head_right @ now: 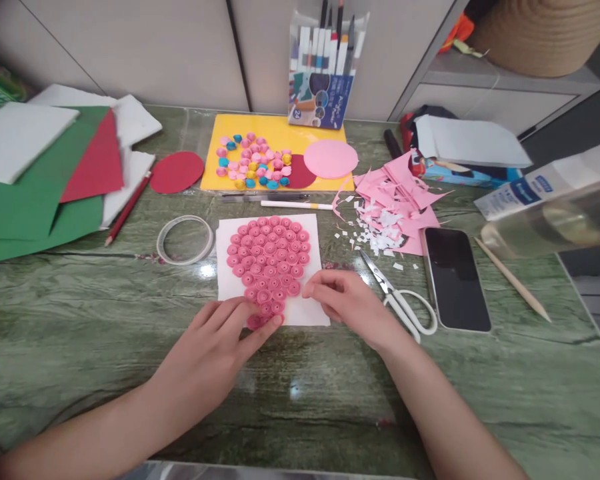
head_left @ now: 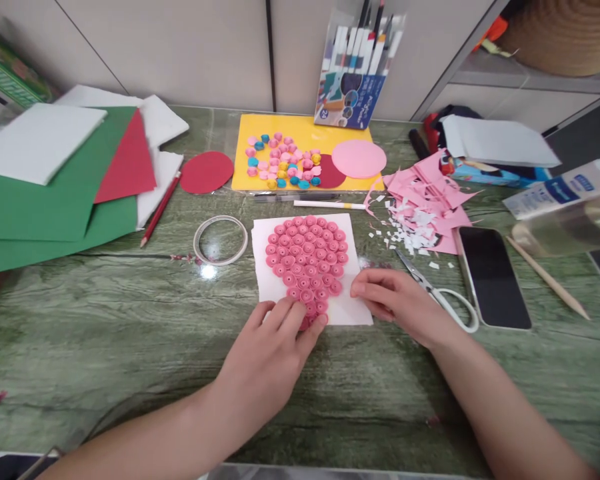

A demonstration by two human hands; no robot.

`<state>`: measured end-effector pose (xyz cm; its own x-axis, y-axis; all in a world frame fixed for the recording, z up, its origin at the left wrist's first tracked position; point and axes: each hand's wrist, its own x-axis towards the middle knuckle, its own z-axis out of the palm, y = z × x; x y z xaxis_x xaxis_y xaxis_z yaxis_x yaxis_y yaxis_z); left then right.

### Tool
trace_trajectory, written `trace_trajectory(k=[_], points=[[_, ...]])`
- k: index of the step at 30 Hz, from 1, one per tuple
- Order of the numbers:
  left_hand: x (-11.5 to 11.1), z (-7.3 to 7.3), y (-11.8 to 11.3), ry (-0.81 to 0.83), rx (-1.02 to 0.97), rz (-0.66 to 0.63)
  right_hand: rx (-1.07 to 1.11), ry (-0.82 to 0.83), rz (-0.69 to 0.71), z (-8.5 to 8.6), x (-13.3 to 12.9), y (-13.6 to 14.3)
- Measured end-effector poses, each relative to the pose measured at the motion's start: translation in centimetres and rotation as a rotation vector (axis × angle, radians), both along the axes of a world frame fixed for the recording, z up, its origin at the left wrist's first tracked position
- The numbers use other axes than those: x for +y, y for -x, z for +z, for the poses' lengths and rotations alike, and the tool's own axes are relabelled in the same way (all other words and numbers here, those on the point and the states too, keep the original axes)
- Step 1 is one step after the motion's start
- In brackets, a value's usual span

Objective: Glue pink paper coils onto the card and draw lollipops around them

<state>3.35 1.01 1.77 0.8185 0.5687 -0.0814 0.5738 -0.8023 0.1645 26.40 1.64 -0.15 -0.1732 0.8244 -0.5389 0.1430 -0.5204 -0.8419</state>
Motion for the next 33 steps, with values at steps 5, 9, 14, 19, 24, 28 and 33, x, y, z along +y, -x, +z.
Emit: trace_trajectory(k=[5,9,14,19,24,28,33], points=[[0.1,-0.4,-0.3,-0.058,-0.033,-0.004,0.015,-0.026,-0.002,0.2,0.0,0.1],[0.0,-1.1,-0.7,-0.077,-0.025,0.013,0.009,-0.057,-0.002,0.3,-0.1,0.1],[-0.2,-0.7,-0.3,-0.04,-0.022,0.022,-0.002,-0.08,0.005,0.1,-0.2,0.1],[-0.1,0.1,0.2,-0.032,-0.047,0.035,-0.009,-0.09,0.0,0.1,-0.1,0.1],[0.0,-0.1,0.0,-0.066,-0.043,0.067,0.002,-0.103,-0.008,0.1,-0.1,0.3],[0.1,-0.3,0.1,-0.024,-0.051,0.048,0.012,-0.127,0.002,-0.1,-0.2,0.4],[1.7,-0.2,1.0,-0.003,-0.215,0.056,-0.009,-0.152,0.021,0.0,-0.3,0.4]])
